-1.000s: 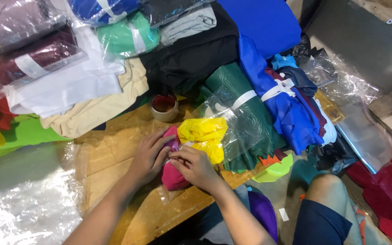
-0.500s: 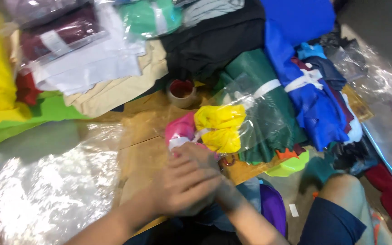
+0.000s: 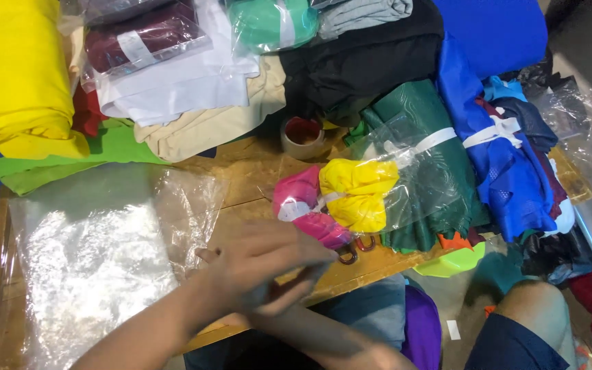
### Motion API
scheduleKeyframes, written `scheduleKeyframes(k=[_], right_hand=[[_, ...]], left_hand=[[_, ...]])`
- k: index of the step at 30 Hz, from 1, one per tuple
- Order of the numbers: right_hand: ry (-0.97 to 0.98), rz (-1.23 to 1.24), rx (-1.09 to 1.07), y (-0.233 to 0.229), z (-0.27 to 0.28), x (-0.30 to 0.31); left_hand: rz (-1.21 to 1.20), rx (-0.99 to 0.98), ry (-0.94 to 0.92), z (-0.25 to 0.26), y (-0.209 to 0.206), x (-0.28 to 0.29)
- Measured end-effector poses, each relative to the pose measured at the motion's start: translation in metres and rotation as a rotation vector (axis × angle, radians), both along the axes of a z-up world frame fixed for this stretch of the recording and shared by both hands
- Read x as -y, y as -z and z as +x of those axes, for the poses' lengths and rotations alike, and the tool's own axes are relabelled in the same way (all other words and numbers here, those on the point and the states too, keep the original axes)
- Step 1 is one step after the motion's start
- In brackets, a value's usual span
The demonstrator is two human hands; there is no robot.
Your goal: Folding colorful fabrics and placing them into plastic bags for packaging
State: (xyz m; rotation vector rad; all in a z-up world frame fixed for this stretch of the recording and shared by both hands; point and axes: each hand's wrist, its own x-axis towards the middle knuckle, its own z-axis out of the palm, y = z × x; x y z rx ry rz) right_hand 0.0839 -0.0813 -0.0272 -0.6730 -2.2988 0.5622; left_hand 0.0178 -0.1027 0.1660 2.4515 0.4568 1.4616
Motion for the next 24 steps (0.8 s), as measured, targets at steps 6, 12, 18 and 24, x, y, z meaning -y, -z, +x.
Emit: scheduleKeyframes(k=[6, 12, 18, 24], right_hand=[[0.023, -0.028, 0.027, 0.008, 0.007, 0.029], [0.215, -0.528, -0.943, -0.067, 0.095, -0.001], [0.118, -0.621, -0.995, -0.071, 0.158, -0.023], [0.159, -0.7, -0.902, -0.076, 0.198, -0.021]], left_hand=[[-0.03, -0.125, -0.272, -0.024, 0.03, -0.024], [-0.75, 0.303, -0.303, 0.014, 0.066, -0.014], [-0.79, 0.033, -0.139, 0.099, 0.078, 0.022], [-0.842, -0.282, -0.13, 0.102, 0.061, 0.033]])
